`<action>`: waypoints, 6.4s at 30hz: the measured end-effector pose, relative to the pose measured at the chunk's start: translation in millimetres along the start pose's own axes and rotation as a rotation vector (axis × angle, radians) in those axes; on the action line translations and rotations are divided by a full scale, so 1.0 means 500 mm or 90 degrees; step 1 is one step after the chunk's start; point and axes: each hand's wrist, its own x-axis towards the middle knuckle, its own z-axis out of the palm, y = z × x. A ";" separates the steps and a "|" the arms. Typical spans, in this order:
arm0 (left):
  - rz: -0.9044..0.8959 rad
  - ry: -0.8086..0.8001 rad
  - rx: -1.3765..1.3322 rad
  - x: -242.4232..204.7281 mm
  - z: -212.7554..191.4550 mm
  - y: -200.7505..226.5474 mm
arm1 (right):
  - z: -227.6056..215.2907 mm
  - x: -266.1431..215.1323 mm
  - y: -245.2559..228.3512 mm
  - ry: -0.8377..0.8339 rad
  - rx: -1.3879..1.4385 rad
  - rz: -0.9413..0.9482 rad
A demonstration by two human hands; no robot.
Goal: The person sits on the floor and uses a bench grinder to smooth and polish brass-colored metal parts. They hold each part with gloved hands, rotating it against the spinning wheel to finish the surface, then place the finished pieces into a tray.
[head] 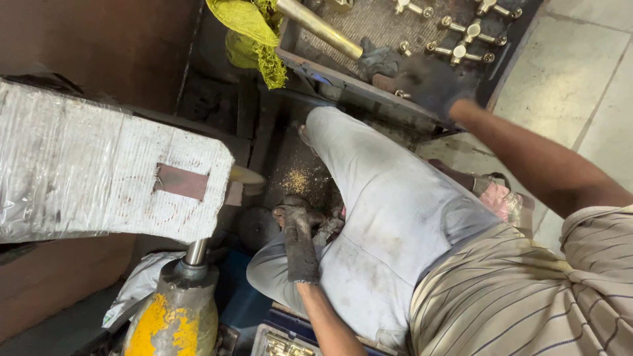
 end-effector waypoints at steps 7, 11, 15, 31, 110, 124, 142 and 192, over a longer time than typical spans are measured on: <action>0.025 0.011 -0.017 0.013 -0.032 0.019 | 0.128 0.124 0.310 -0.023 -0.138 0.102; -0.134 -0.007 -0.198 0.028 -0.052 0.049 | 0.210 0.139 0.358 -0.008 -0.178 0.197; -0.218 0.005 -0.342 0.039 -0.044 0.050 | 0.223 0.145 0.360 0.088 -0.152 0.152; -0.014 0.002 -0.081 0.022 0.013 -0.001 | 0.147 0.067 0.324 0.057 -0.227 0.130; -0.411 0.332 -1.202 0.194 -0.135 0.067 | 0.323 0.025 -0.397 -0.251 0.038 -0.683; -0.359 0.457 -0.783 0.256 -0.046 0.045 | 0.306 0.043 -0.463 -0.603 0.334 -0.313; -0.512 0.441 -1.265 0.258 -0.084 0.047 | 0.378 0.078 -0.385 -0.566 0.227 -0.166; -0.354 0.447 -1.076 0.261 -0.048 0.038 | 0.416 0.114 -0.347 -0.189 -0.015 -0.690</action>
